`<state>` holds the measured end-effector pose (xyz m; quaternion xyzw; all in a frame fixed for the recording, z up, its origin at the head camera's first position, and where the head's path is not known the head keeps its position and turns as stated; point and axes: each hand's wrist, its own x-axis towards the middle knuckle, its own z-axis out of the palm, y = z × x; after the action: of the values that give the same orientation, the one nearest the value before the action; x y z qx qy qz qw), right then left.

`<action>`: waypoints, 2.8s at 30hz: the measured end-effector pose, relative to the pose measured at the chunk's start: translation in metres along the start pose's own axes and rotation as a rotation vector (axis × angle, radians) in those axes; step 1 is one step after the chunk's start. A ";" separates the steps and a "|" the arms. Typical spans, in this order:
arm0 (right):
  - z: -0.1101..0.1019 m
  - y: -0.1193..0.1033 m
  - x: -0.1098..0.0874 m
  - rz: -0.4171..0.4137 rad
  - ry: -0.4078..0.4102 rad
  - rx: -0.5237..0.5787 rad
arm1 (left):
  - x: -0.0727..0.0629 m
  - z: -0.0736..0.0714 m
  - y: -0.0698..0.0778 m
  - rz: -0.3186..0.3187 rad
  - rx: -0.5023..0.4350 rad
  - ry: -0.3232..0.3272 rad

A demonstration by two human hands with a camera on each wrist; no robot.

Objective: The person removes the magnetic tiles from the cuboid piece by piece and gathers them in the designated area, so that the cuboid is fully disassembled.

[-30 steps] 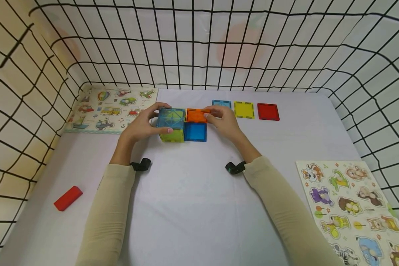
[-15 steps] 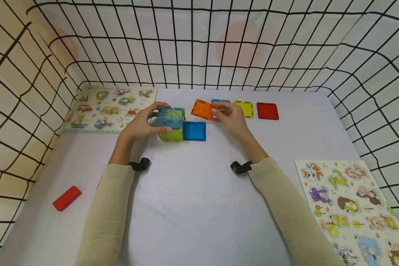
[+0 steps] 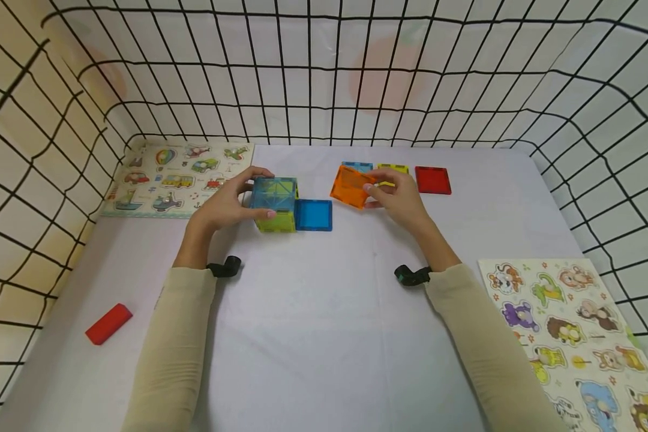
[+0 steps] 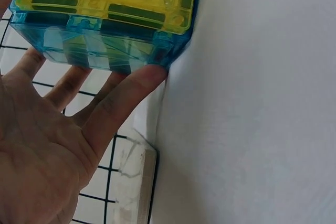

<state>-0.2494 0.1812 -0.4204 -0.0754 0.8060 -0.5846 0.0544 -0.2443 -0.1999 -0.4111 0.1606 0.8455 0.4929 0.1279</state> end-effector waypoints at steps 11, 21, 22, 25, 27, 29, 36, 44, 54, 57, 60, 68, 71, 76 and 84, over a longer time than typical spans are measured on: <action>-0.013 0.016 -0.004 0.016 -0.049 -0.074 | -0.004 -0.005 -0.001 0.013 -0.014 -0.016; -0.013 0.019 -0.006 0.085 -0.126 -0.279 | -0.003 -0.006 -0.001 0.009 -0.026 -0.033; -0.012 0.019 -0.006 0.079 -0.136 -0.315 | -0.003 -0.006 -0.001 0.007 -0.026 -0.033; -0.010 0.022 -0.005 0.063 -0.166 -0.413 | -0.002 -0.006 -0.002 0.005 -0.027 -0.032; -0.008 0.023 -0.005 0.057 -0.178 -0.465 | -0.003 -0.005 -0.003 0.002 -0.031 -0.035; -0.008 0.024 -0.004 0.061 -0.189 -0.505 | -0.003 -0.005 -0.004 -0.001 -0.037 -0.036; -0.010 0.015 -0.003 0.096 -0.247 -0.578 | -0.002 -0.003 -0.005 0.008 -0.056 -0.039; -0.013 0.010 -0.002 0.140 -0.265 -0.564 | -0.003 -0.004 -0.004 0.005 -0.058 -0.034; -0.012 0.010 -0.005 0.159 -0.208 -0.461 | -0.004 -0.005 -0.005 -0.006 -0.053 -0.035; -0.012 0.012 -0.006 0.147 -0.171 -0.433 | -0.004 -0.004 -0.004 -0.006 -0.054 -0.034; -0.012 0.012 -0.008 0.120 -0.140 -0.423 | -0.004 -0.004 -0.004 0.004 -0.059 -0.037; 0.000 0.008 -0.010 -0.040 -0.141 -0.344 | -0.005 -0.006 -0.001 0.030 -0.013 -0.040; 0.008 0.005 -0.011 -0.088 -0.156 -0.354 | -0.006 -0.007 0.000 0.019 -0.007 -0.044; 0.022 -0.001 -0.014 -0.130 -0.179 -0.389 | -0.007 -0.007 0.000 0.013 -0.025 -0.041; 0.036 -0.006 -0.014 -0.150 -0.231 -0.422 | -0.007 -0.007 -0.001 0.014 -0.045 -0.050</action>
<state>-0.2293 0.1486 -0.4254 -0.2111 0.8907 -0.3935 0.0858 -0.2409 -0.2083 -0.4079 0.1759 0.8296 0.5085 0.1493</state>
